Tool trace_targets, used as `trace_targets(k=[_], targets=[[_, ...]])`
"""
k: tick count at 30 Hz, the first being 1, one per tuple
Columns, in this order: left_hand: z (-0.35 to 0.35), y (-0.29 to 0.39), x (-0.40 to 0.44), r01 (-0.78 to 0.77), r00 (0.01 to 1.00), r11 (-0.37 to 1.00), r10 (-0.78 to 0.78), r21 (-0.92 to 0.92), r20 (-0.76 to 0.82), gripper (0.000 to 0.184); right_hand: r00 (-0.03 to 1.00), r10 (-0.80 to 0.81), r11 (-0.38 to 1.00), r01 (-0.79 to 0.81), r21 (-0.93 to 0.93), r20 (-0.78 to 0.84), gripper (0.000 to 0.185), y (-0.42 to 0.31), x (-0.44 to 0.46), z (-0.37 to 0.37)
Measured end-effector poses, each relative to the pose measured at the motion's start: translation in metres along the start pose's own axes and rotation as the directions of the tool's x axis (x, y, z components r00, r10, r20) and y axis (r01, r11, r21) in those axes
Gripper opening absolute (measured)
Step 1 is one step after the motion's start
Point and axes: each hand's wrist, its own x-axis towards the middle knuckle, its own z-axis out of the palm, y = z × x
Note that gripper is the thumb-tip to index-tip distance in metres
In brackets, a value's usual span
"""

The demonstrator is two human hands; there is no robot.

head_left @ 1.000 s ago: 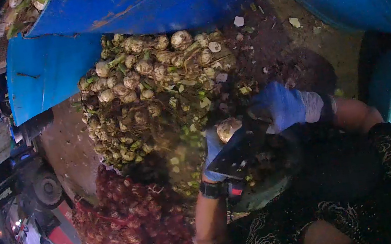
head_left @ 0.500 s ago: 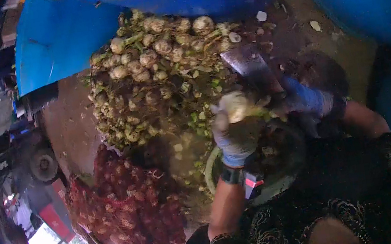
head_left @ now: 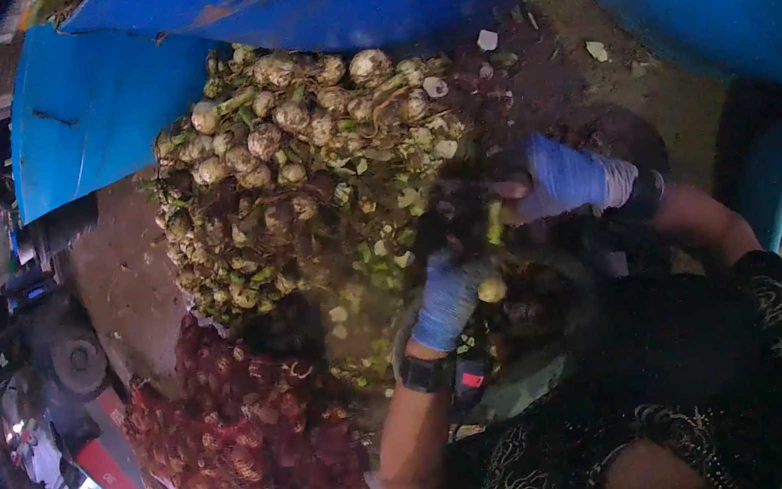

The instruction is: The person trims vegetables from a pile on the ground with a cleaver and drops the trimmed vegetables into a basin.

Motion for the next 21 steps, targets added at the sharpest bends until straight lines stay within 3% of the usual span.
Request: trace_targets(k=[1, 2, 3, 4, 5, 7, 8, 10, 11, 12, 13, 15, 16, 17, 18, 19, 20, 21], targets=[[-0.007, -0.008, 0.004, -0.141, 0.989, 0.977, 0.133, 0.161, 0.063, 0.02, 1.0, 0.004, 1.0, -0.004, 0.001, -0.003, 0.045, -0.004, -0.001, -0.001], [-0.013, -0.016, 0.008, -0.289, 0.957, 0.909, 0.263, 0.302, 0.125, 0.016, 0.996, 0.074, 0.973, -0.061, 0.223, -0.048, 0.044, -0.009, -0.003, -0.005], [-0.011, -0.016, 0.01, -0.134, 0.99, 0.965, 0.141, 0.227, -0.013, 0.014, 0.986, 0.151, 0.894, -0.104, 0.437, -0.074, 0.044, -0.013, -0.006, -0.006], [-0.008, -0.015, 0.009, 0.02, 0.99, 0.991, -0.002, 0.129, -0.139, 0.012, 0.985, 0.156, 0.892, -0.109, 0.438, -0.071, 0.044, -0.011, -0.008, -0.001], [-0.007, -0.012, 0.007, 0.022, 0.99, 0.992, -0.004, 0.127, -0.138, 0.012, 0.986, 0.162, 0.94, -0.145, 0.308, -0.031, 0.031, -0.007, -0.009, 0.008], [-0.003, 0.015, 0.004, -0.031, 0.98, 0.991, 0.055, 0.127, -0.19, 0.011, 0.986, 0.167, 0.973, -0.164, 0.161, -0.002, 0.021, 0.029, -0.014, 0.032], [-0.006, 0.022, -0.001, -0.033, 0.98, 0.991, 0.058, 0.129, -0.192, 0.011, 0.987, -0.163, 0.976, 0.161, -0.144, -0.004, 0.017, 0.068, -0.025, 0.054], [-0.017, 0.033, -0.017, -0.089, 0.99, 0.977, 0.109, 0.196, -0.093, 0.019, 0.873, -0.476, 0.784, 0.474, -0.4, 0.102, 0.016, 0.057, -0.019, 0.047], [-0.014, 0.043, -0.026, -0.031, 0.994, 0.977, 0.008, 0.212, 0.108, 0.02, 0.95, -0.202, 0.936, 0.259, -0.24, 0.239, 0.014, 0.042, -0.02, 0.035], [-0.018, 0.038, -0.032, -0.017, 0.996, 0.976, -0.002, 0.219, 0.089, 0.02, 0.91, 0.062, 0.992, -0.011, -0.125, 0.41, 0.014, 0.024, -0.013, 0.024], [-0.023, 0.029, -0.037, -0.187, 0.98, 0.947, 0.162, 0.262, 0.113, 0.021, 0.91, 0.046, 0.993, 0.004, -0.118, 0.412, 0.014, 0.028, -0.012, 0.027], [-0.051, -0.006, -0.037, -0.35, 0.936, 0.887, 0.316, 0.301, 0.155, 0.022, 0.944, -0.144, 0.965, 0.2, -0.17, 0.297, 0.015, 0.038, -0.018, 0.031], [-0.09, -0.04, -0.036, -0.314, 0.944, 0.784, 0.318, 0.535, 0.088, 0.026, 0.944, -0.205, 0.946, 0.258, -0.194, 0.258, 0.015, 0.041, -0.019, 0.033], [-0.11, -0.052, -0.033, -0.182, 0.969, 0.821, 0.243, 0.541, -0.043, 0.03, 0.968, -0.057, 0.985, 0.095, -0.147, 0.245, 0.016, 0.039, -0.018, 0.033], [-0.13, -0.063, -0.031, -0.049, 0.971, 0.852, 0.162, 0.521, -0.173, 0.034, 0.967, 0.091, 0.993, -0.07, -0.098, 0.239, 0.018, 0.039, -0.015, 0.034], [-0.141, -0.065, -0.027, 0.142, 0.949, 0.961, -0.065, 0.236, -0.308, 0.039, 0.968, 0.09, 0.993, -0.068, -0.099, 0.236, 0.018, 0.044, -0.015, 0.04], [-0.16, -0.083, -0.025, 0.138, 0.95, 0.961, -0.06, 0.238, -0.308, 0.039, 0.985, 0.063, 0.997, -0.057, -0.043, 0.162, 0.02, 0.054, -0.015, 0.05], [-0.182, -0.113, -0.022, 0.376, 0.917, 0.704, -0.191, 0.603, -0.349, 0.042, 0.995, 0.04, 0.999, -0.042, 0.013, 0.087, 0.022, 0.059, -0.016, 0.055]])
